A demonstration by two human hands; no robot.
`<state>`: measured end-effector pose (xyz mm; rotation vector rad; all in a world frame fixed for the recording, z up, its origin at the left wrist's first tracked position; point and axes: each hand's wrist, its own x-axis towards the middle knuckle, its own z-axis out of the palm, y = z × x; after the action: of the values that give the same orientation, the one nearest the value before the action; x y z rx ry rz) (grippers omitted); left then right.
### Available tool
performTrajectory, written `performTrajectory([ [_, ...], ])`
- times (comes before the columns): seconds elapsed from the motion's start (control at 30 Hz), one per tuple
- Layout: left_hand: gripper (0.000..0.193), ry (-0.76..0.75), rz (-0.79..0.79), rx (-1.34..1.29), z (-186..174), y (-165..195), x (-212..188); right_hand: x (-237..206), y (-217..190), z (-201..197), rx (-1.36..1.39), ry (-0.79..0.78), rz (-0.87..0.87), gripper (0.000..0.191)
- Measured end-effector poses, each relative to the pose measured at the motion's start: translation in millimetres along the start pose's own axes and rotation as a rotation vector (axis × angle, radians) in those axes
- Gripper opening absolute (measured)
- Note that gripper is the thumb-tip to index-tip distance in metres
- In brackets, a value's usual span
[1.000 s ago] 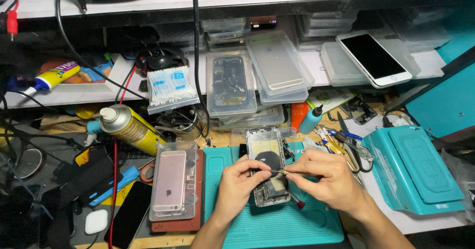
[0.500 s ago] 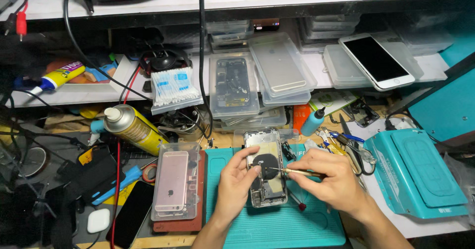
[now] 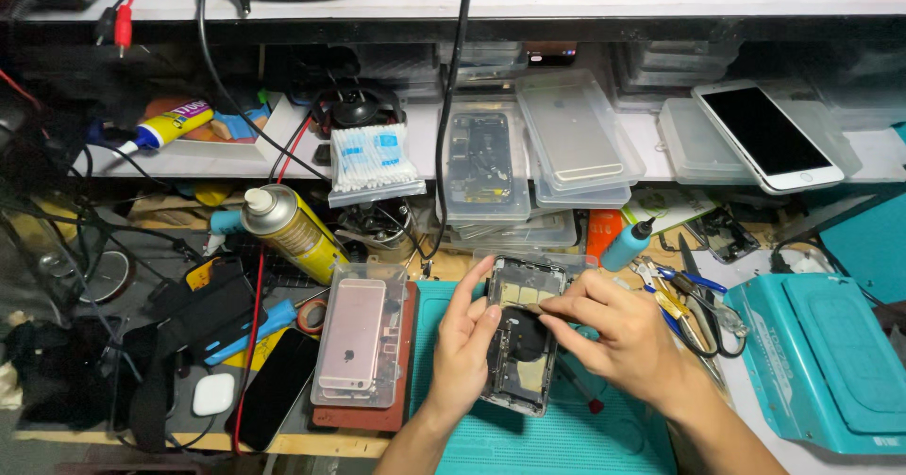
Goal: The person disassembles a smartphone at a repair bench, prying the back cover off the phone body and using a screwdriver and tweezers to remove internal components, placing small parts and screws on the work mat as they work through the phone.
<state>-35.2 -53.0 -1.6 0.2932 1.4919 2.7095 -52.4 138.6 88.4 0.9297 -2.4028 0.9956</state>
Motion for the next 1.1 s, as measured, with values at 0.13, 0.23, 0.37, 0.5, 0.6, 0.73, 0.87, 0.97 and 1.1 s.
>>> performTrajectory([
  [0.13, 0.062, -0.004, 0.002, -0.008, 0.5, 0.0, -0.9, 3.7, -4.1, 2.4, -0.058, -0.024, -0.054, 0.017],
  [0.23, 0.063, -0.012, -0.009, -0.038, 2.4, 1.4, -1.0, 5.5, -4.8, 3.0, -0.076, -0.031, -0.080, 0.016],
  [0.37, 0.062, -0.017, -0.020, -0.060, 4.7, 3.6, 0.5, 5.6, -5.0, 3.8, -0.092, -0.017, -0.092, 0.016],
  [0.5, 0.059, -0.016, -0.023, -0.064, 4.4, 2.3, -0.2, 4.5, -3.6, 5.2, -0.095, -0.027, -0.083, 0.016],
  [0.6, 0.058, -0.021, -0.016, -0.067, 3.9, 0.0, -0.5, 3.8, -3.0, 6.4, -0.092, -0.024, -0.082, 0.016],
  [0.73, 0.056, -0.028, -0.012, -0.046, 3.2, -0.7, 0.7, 3.5, -2.4, 7.3, -0.092, -0.017, -0.075, 0.015],
  [0.87, 0.056, -0.029, -0.021, -0.023, 4.1, 0.4, 0.7, 2.6, -1.3, 7.1, -0.070, -0.021, -0.070, 0.016],
  [0.97, 0.055, -0.021, -0.033, -0.032, 5.9, 1.5, 0.9, 1.9, -0.8, 7.2, -0.072, -0.013, -0.070, 0.016],
  [1.1, 0.055, -0.018, -0.020, 0.003, 8.9, 2.2, 2.1, 0.3, 0.0, 5.6, -0.053, -0.021, -0.049, 0.017],
])
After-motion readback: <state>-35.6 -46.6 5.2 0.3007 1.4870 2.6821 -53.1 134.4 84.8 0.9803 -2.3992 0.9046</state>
